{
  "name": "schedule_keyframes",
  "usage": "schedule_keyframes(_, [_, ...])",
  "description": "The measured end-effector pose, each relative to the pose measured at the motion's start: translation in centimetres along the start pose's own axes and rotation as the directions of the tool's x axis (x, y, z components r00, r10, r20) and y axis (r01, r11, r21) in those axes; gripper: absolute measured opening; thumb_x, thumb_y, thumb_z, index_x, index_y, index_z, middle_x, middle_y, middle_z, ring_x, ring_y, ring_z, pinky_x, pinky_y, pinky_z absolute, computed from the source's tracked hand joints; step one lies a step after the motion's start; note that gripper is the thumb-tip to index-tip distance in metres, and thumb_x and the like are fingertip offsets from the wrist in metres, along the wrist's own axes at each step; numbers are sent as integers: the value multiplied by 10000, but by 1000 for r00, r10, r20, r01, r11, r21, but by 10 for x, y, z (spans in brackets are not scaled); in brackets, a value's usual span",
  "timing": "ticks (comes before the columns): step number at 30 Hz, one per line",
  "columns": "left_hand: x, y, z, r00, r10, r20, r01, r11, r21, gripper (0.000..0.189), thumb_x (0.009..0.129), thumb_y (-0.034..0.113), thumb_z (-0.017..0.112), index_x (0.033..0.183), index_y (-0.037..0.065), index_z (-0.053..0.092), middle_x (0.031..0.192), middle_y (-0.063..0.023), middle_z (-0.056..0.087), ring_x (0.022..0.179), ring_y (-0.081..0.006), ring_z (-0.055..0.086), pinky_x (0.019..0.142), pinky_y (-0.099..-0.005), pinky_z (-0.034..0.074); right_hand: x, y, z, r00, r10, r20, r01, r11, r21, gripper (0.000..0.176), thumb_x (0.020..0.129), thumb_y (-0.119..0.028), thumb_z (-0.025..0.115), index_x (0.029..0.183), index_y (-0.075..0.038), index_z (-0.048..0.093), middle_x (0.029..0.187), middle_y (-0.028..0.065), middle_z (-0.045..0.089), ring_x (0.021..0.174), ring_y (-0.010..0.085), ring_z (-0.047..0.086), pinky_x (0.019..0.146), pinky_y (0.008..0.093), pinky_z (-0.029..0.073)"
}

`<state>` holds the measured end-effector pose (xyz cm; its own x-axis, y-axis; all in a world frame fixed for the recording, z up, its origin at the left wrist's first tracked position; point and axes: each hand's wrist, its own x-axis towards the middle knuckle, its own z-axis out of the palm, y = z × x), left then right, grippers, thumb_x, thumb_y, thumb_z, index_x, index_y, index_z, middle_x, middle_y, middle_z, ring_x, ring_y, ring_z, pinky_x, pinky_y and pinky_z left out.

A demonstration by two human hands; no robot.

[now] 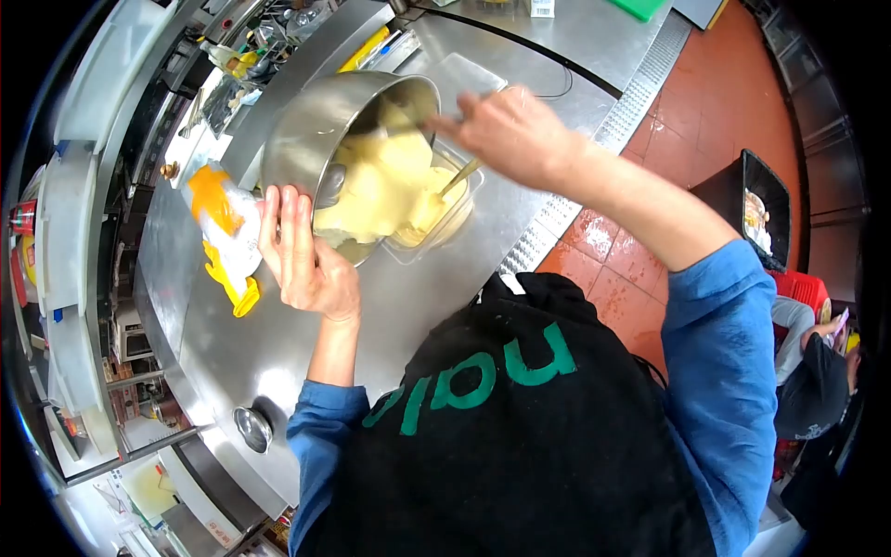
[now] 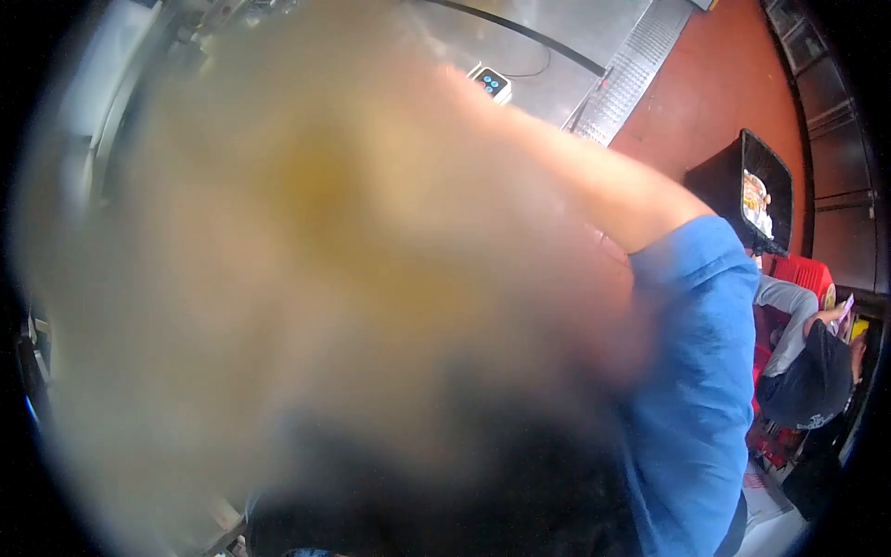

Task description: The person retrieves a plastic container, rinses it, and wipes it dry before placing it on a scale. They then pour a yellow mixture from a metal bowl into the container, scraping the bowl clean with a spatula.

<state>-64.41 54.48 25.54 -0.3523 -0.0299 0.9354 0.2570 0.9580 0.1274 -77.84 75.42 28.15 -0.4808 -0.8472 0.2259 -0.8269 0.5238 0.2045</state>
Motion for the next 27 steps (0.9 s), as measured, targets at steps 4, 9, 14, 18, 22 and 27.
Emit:
schedule_keyframes(4, [-5, -6, 2, 999, -33, -35, 31, 998, -55, 514, 680, -247, 455, 1088, -22, 672, 1111, -168, 668, 1129, -376, 580, 1022, -502, 407, -16, 1, 5, 990, -129, -61, 138, 974, 180, 558, 774, -3, 556, 1302, -183, 545, 818, 119, 593, 655, 273, 646, 556, 359, 517])
schedule_keyframes(9, [-16, -29, 7, 987, 154, -50, -156, 987, -49, 521, 676, -249, 450, 1090, -22, 672, 1107, -170, 669, 1131, -378, 577, 1022, -522, 402, -18, 27, -6, 988, 121, -91, -110, 987, 119, 610, 758, 11, 568, 1327, -206, 529, 802, 102, 571, 619, 245, 625, 563, 338, 519])
schedule_keyframes(14, [-19, -30, 6, 991, 128, -38, -129, 991, -40, 512, 680, -244, 458, 1089, -21, 672, 1102, -162, 672, 1126, -377, 580, 1014, -525, 408, -39, 19, 26, 997, 60, 37, -66, 983, 172, 584, 778, -21, 583, 1332, -196, 519, 877, 121, 628, 613, 239, 630, 558, 357, 519])
schedule_keyframes(18, [-13, -8, 3, 999, 34, -26, -36, 997, -74, 510, 682, -243, 462, 1090, -20, 672, 1102, -162, 672, 1123, -375, 582, 1014, -530, 406, -56, 23, 33, 998, 13, -64, 17, 896, 445, 501, 761, -5, 585, 1239, -153, 598, 778, 109, 627, 590, 267, 610, 521, 390, 472])
schedule_keyframes(22, [-17, -16, 7, 992, 94, -85, -99, 993, -57, 514, 677, -247, 459, 1085, -18, 674, 1102, -157, 672, 1125, -370, 582, 1019, -540, 396, -50, 22, -18, 978, 147, -146, -118, 975, 188, 526, 738, 10, 579, 1234, -164, 601, 723, 105, 593, 572, 269, 610, 525, 383, 493])
schedule_keyframes(27, [-27, -26, 6, 990, 125, -58, -127, 992, -29, 493, 691, -244, 468, 1079, -21, 674, 1104, -152, 673, 1126, -367, 583, 1022, -541, 391, -63, 5, 8, 993, 115, 32, -118, 923, 365, 508, 739, -2, 600, 1223, -154, 611, 696, 114, 589, 578, 284, 609, 526, 383, 487])
